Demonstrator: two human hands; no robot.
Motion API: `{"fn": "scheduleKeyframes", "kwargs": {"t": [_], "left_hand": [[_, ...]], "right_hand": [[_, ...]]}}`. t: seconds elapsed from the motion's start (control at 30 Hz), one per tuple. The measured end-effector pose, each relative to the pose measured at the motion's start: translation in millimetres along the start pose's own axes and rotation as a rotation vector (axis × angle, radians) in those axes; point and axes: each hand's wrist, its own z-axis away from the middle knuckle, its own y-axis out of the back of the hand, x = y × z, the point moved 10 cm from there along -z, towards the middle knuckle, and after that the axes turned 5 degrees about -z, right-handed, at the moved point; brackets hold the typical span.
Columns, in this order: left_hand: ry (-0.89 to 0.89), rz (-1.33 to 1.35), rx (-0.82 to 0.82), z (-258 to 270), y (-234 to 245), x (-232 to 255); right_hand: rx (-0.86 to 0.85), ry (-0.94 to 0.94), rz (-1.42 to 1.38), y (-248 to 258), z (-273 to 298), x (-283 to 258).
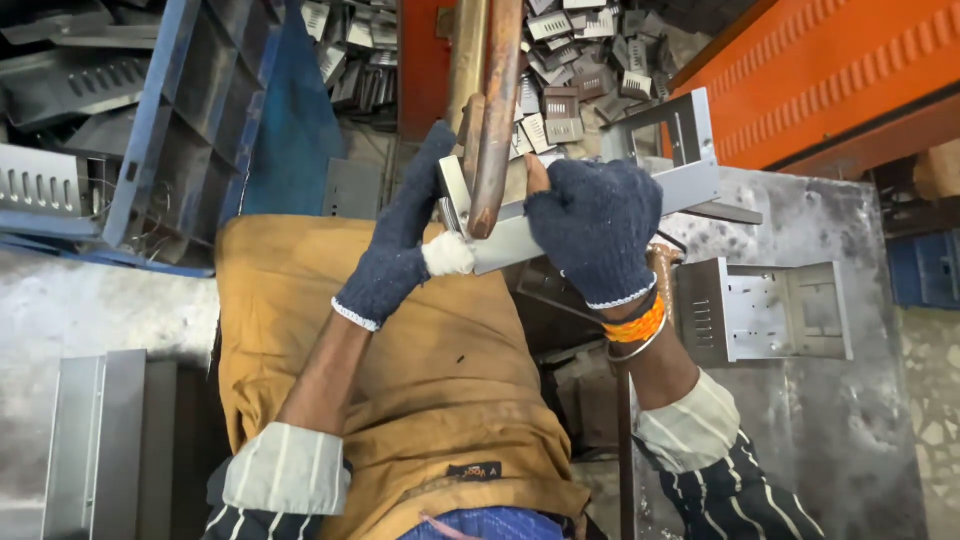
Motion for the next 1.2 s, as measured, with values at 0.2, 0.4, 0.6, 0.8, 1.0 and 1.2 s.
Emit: {"fn": "scheduleKeyframes", "kwargs": {"t": [0.2, 0.4, 0.6, 0.8, 1.0, 1.2], "left_hand": [[0.009, 0.057, 0.004, -1, -1, 5], [0.039, 0.112, 0.014, 1, -1, -11], [0.028, 0.144, -0.022, -4, -3, -12], [0.009, 0.151, -0.007, -5, -3, -14], [-0.02, 0.148, 0.006, -5, 0, -22], [-0.045, 0.245, -0.027, 1, -5, -13]], "right_hand": [[-0.032, -0.005, 0.005, -1, 0, -1], [-0.035, -0.012, 0.005, -2, 2, 0], [-0.057, -0.035, -0.046, -1, 3, -3], [-0.04, -0.003, 0.017, -4, 6, -4], [-0.061, 0.002, 0.085, -6, 7, -4], [-0.117, -0.044, -0.015, -12, 11, -1]]}}
